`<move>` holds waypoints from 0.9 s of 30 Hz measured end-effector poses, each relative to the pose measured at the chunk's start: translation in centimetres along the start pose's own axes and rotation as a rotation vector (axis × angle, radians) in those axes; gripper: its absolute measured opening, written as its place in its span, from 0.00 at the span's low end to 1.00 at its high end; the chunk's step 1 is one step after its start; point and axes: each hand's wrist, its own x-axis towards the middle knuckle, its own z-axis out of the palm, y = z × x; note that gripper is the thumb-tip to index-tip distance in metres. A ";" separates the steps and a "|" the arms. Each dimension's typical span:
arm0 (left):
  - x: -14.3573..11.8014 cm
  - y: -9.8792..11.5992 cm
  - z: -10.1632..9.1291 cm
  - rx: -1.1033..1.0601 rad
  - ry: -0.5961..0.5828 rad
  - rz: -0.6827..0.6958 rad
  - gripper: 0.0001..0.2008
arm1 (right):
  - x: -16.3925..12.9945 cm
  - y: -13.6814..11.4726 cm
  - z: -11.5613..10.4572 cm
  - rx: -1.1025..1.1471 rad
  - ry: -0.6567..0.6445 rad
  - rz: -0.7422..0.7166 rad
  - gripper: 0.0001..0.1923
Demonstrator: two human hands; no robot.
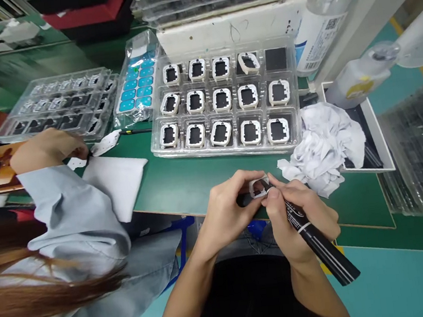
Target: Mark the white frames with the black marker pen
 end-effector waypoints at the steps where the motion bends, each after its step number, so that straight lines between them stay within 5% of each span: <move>1: 0.1 0.0 0.0 -0.027 -0.001 -0.009 0.18 | -0.1 0.1 0.0 0.023 0.000 0.013 0.11; 8: 0.8 0.1 -0.6 -0.328 -0.070 -0.107 0.18 | -0.7 0.4 -0.1 0.140 0.036 0.033 0.10; 27: 1.1 0.6 -1.1 -0.414 -0.066 -0.212 0.24 | -0.5 0.3 -0.4 0.223 0.008 0.072 0.09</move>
